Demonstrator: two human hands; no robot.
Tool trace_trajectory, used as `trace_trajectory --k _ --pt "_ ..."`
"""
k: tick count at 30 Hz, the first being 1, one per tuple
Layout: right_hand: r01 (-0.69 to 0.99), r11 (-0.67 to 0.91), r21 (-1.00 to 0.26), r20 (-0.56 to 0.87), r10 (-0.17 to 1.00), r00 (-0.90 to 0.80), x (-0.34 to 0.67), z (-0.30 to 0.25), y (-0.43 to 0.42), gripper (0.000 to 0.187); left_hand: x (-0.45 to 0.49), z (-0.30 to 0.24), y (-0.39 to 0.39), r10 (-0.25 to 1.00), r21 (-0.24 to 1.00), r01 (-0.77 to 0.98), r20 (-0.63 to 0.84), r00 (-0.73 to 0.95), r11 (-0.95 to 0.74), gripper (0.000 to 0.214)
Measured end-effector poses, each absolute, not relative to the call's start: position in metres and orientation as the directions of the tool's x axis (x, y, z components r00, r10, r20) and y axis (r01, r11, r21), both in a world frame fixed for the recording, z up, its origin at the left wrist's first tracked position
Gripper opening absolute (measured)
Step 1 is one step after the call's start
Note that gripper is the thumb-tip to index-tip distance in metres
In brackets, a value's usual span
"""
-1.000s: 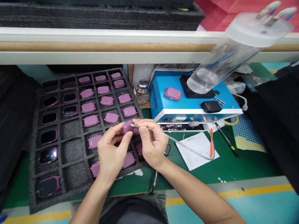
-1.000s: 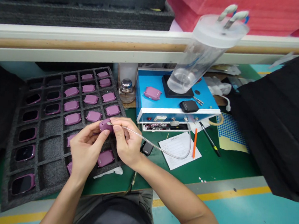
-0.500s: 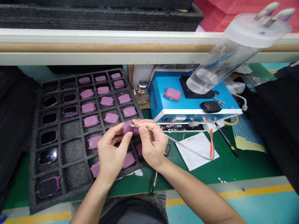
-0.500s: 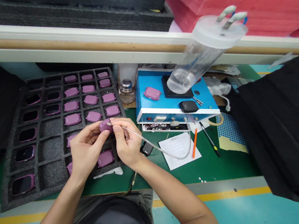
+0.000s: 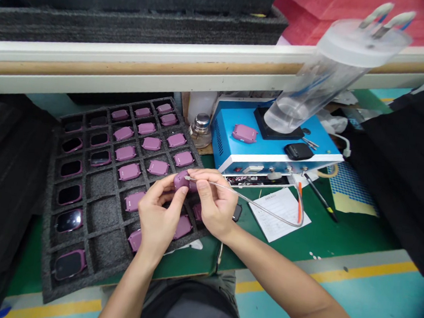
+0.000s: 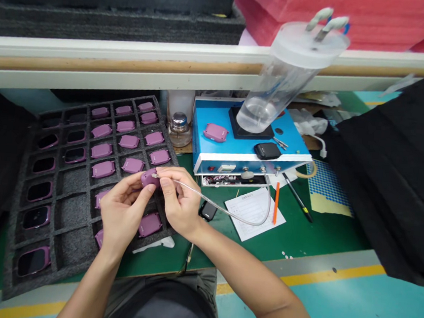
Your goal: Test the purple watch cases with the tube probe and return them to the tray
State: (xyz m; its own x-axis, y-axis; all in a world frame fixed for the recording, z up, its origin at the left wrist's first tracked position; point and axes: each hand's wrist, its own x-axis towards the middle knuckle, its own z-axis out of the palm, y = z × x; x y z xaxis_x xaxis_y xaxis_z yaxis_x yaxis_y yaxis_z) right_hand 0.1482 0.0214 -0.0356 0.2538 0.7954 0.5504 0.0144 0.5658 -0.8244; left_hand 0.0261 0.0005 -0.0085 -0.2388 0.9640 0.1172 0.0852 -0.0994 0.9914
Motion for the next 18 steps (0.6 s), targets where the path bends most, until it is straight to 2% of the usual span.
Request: trace_trajectory --k 7,10,13,15,18 --pt "0.047 0.559 -0.828 0.549 0.791 0.27 0.151 -0.038 0.012 0.012 0.034 -0.015 -0.004 0.962 0.978 0.142 0.179 -0.207 -0.152 0.024" --pt "0.016 0.555 -0.832 0.532 0.788 0.31 0.15 -0.043 0.005 0.013 0.029 -0.014 -0.014 0.941 0.927 0.289 0.296 -0.165 -0.241 0.025" --pt "-0.039 0.553 -0.833 0.507 0.788 0.349 0.146 -0.047 0.001 0.014 -0.002 0.001 -0.037 0.92 0.8 0.536 0.38 -0.102 -0.271 0.032" --pt "-0.041 0.53 -0.847 0.481 0.798 0.362 0.144 -0.046 -0.002 0.017 -0.034 0.017 -0.061 0.943 0.702 0.685 0.326 -0.07 -0.192 0.031" --pt "-0.023 0.476 -0.879 0.439 0.828 0.349 0.144 -0.044 -0.004 0.022 -0.083 0.035 -0.099 0.995 0.598 0.798 0.1 0.023 -0.078 0.025"
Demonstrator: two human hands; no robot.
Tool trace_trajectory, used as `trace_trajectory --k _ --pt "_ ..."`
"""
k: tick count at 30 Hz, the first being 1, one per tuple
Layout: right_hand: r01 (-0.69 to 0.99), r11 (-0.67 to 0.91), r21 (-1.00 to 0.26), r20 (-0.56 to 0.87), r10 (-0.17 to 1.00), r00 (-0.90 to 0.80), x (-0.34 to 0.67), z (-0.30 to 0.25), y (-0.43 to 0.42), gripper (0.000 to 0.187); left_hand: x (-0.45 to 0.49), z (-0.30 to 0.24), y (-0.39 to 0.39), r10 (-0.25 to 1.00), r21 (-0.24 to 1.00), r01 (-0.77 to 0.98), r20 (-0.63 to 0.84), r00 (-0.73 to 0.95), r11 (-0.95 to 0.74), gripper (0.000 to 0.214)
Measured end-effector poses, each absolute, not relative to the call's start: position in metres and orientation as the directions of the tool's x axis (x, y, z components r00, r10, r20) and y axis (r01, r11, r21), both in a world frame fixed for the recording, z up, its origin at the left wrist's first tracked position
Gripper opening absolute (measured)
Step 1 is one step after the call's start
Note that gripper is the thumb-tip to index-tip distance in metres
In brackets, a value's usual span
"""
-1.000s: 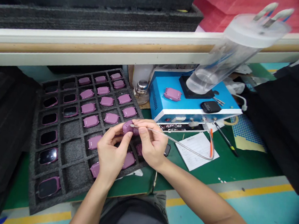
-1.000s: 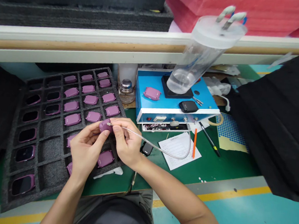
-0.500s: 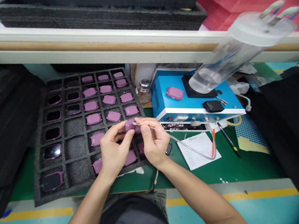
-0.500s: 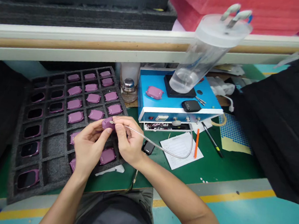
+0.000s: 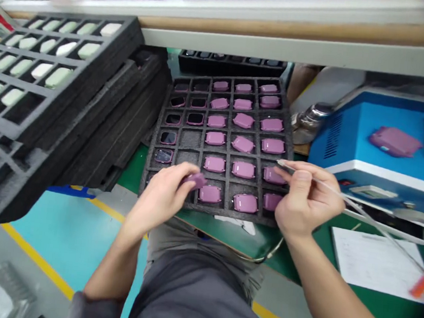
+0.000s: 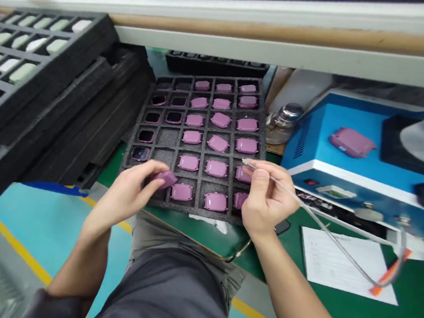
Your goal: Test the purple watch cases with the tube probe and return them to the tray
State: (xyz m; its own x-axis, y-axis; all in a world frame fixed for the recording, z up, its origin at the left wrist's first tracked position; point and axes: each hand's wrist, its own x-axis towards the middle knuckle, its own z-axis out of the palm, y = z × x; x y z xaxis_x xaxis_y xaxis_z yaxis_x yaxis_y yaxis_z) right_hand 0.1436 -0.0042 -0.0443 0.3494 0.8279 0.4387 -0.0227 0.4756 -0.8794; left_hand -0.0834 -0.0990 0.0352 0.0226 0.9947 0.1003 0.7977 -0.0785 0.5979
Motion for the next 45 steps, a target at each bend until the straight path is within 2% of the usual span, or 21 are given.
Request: trace_trajectory --k 3,7,10,12,16,19,21,23,24,26,28,30,32,45 --pt "0.019 0.442 -0.897 0.421 0.842 0.337 0.143 -0.044 -0.005 0.028 -0.112 0.038 -0.121 0.995 0.541 0.837 -0.003 0.1 -0.083 0.027" --pt "0.038 0.419 -0.907 0.409 0.856 0.316 0.142 -0.046 -0.003 0.031 -0.119 0.031 -0.112 0.978 0.501 0.855 0.204 0.036 -0.136 0.022" --pt "0.025 0.399 -0.917 0.387 0.871 0.304 0.141 -0.046 -0.003 0.032 -0.122 0.033 -0.068 0.951 0.412 0.899 0.309 0.013 -0.146 0.022" --pt "0.038 0.395 -0.918 0.388 0.872 0.299 0.141 -0.045 -0.004 0.031 -0.13 0.035 -0.024 0.958 0.318 0.938 0.284 0.041 -0.135 0.028" --pt "0.039 0.395 -0.918 0.388 0.871 0.301 0.142 -0.043 -0.005 0.03 -0.15 0.033 0.053 0.988 0.142 0.982 0.111 0.109 -0.124 0.04" --pt "0.018 0.415 -0.91 0.402 0.869 0.287 0.142 -0.042 -0.003 0.028 -0.153 0.033 0.073 0.988 0.083 0.989 0.105 0.114 -0.123 0.037" --pt "0.016 0.426 -0.905 0.412 0.865 0.286 0.143 -0.042 -0.002 0.025 -0.142 0.035 0.066 0.981 0.158 0.983 0.181 0.068 -0.097 0.032" --pt "0.011 0.443 -0.896 0.427 0.855 0.294 0.143 -0.041 -0.001 0.022 -0.116 0.036 0.046 0.964 0.391 0.915 0.264 -0.013 -0.095 0.026" --pt "0.003 0.459 -0.888 0.44 0.848 0.295 0.143 -0.04 -0.001 0.019 -0.098 0.034 0.034 0.959 0.552 0.827 0.278 -0.062 -0.107 0.024" --pt "-0.015 0.501 -0.865 0.477 0.832 0.282 0.143 -0.04 -0.001 0.014 -0.059 0.028 0.01 0.971 0.834 0.54 0.207 -0.117 -0.113 0.023" --pt "-0.018 0.538 -0.843 0.516 0.817 0.257 0.143 -0.04 -0.001 0.011 -0.023 0.019 -0.008 0.982 0.952 0.297 0.122 -0.147 -0.074 0.023" --pt "-0.007 0.555 -0.832 0.539 0.81 0.23 0.144 -0.04 -0.001 0.011 0.001 0.011 -0.018 0.984 0.987 0.156 0.063 -0.167 -0.037 0.023" --pt "0.0 0.554 -0.832 0.541 0.813 0.215 0.144 -0.04 0.001 0.011 0.012 0.007 -0.019 0.984 0.996 0.089 0.036 -0.176 -0.02 0.022" --pt "0.03 0.547 -0.836 0.541 0.817 0.2 0.146 -0.037 0.004 0.012 0.014 0.003 -0.014 0.983 0.999 0.035 0.02 -0.183 -0.014 0.023"
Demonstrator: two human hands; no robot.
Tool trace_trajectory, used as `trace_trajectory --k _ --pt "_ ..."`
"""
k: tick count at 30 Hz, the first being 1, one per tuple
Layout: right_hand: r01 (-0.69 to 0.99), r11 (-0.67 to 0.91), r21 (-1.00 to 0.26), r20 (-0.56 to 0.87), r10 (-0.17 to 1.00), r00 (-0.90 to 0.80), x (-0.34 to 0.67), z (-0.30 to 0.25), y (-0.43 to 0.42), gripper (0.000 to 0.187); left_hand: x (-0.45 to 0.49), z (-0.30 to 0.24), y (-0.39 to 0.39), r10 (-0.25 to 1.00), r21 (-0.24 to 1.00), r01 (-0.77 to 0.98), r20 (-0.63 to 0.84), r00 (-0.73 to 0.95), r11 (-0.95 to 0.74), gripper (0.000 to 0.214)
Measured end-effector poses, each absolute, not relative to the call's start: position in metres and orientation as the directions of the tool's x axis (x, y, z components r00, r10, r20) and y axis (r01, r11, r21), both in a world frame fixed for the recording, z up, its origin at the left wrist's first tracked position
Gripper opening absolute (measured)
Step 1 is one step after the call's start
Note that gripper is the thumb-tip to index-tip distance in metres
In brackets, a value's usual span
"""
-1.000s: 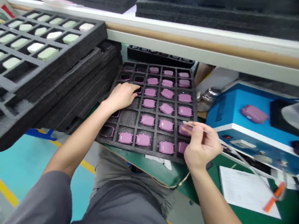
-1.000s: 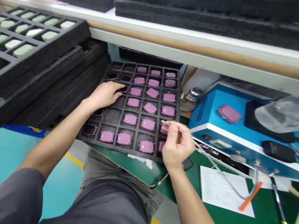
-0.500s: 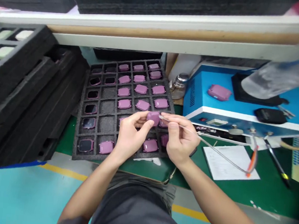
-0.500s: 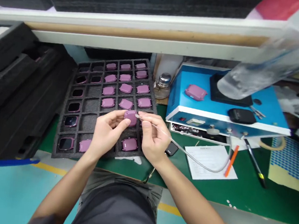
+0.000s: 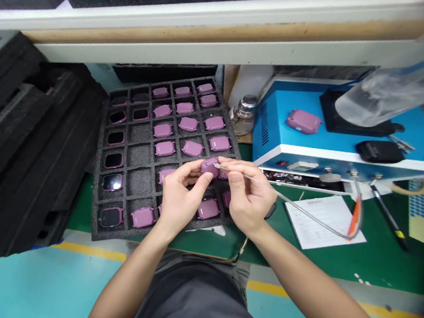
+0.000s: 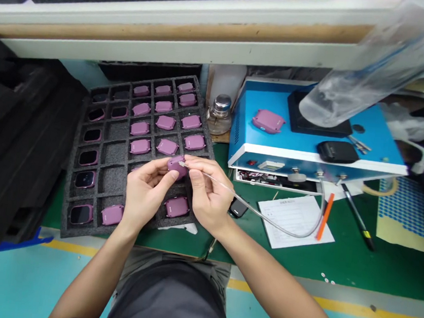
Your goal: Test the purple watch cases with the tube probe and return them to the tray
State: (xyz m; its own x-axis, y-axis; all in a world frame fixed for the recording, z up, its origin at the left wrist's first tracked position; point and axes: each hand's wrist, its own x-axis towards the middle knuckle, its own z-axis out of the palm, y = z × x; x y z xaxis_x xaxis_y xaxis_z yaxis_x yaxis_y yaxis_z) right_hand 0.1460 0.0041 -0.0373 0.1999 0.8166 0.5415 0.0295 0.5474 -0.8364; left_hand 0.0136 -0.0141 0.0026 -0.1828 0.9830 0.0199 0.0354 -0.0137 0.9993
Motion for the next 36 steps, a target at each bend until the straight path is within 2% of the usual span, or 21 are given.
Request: trace_trajectory --k 14,36 --pt "0.035 0.547 -0.836 0.543 0.818 0.188 0.1458 -0.0398 0.0054 0.01 0.0135 0.0012 -0.0144 0.984 0.999 0.038 0.033 -0.177 -0.026 0.022" --pt "0.012 0.555 -0.832 0.549 0.82 0.163 0.1457 -0.0361 0.0136 0.013 0.0087 -0.0036 -0.0049 0.972 0.986 0.141 0.118 -0.201 -0.091 0.029"
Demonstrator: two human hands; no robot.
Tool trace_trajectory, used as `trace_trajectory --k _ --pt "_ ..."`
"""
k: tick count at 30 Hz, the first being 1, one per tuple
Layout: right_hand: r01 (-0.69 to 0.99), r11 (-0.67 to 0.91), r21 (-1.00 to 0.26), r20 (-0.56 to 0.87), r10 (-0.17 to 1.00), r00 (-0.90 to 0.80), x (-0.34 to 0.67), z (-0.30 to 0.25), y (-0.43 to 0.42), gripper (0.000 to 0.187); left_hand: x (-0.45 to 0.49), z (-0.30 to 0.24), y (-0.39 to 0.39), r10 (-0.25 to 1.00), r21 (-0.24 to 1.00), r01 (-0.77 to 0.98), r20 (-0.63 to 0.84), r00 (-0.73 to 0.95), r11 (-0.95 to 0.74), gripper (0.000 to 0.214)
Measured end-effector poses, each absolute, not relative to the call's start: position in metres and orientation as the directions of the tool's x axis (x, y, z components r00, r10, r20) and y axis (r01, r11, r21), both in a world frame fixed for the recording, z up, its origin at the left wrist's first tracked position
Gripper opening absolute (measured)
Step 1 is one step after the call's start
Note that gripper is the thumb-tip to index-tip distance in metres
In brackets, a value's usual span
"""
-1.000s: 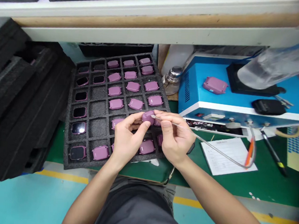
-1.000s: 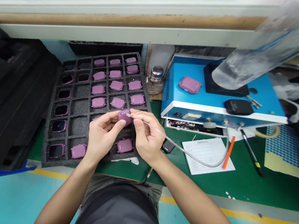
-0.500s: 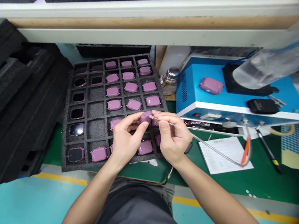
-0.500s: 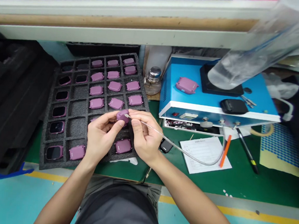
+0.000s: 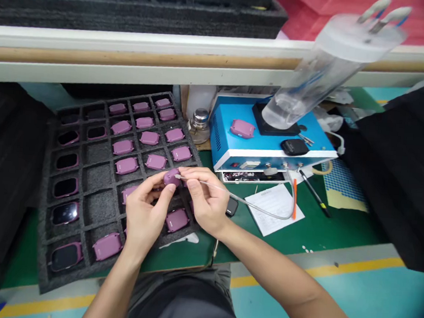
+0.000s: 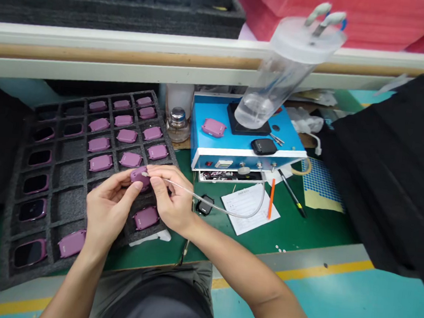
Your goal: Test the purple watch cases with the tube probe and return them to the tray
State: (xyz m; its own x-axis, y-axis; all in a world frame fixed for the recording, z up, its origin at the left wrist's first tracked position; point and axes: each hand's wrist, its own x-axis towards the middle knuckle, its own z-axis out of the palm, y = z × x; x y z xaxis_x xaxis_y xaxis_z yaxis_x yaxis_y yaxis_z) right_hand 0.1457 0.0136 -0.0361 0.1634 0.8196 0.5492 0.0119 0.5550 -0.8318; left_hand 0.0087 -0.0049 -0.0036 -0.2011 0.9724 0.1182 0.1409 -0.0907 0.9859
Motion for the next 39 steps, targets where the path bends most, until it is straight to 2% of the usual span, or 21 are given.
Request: trace_trajectory --k 11,39 --pt "-0.053 0.556 -0.83 0.542 0.825 0.159 0.1456 -0.0366 0.0136 0.013 0.008 -0.0047 -0.0054 0.974 0.988 0.135 0.106 -0.199 -0.08 0.029" --pt "-0.033 0.549 -0.835 0.538 0.828 0.161 0.1451 -0.0357 0.0137 0.013 0.0075 -0.0046 -0.0048 0.978 0.989 0.132 0.088 -0.191 -0.064 0.032"
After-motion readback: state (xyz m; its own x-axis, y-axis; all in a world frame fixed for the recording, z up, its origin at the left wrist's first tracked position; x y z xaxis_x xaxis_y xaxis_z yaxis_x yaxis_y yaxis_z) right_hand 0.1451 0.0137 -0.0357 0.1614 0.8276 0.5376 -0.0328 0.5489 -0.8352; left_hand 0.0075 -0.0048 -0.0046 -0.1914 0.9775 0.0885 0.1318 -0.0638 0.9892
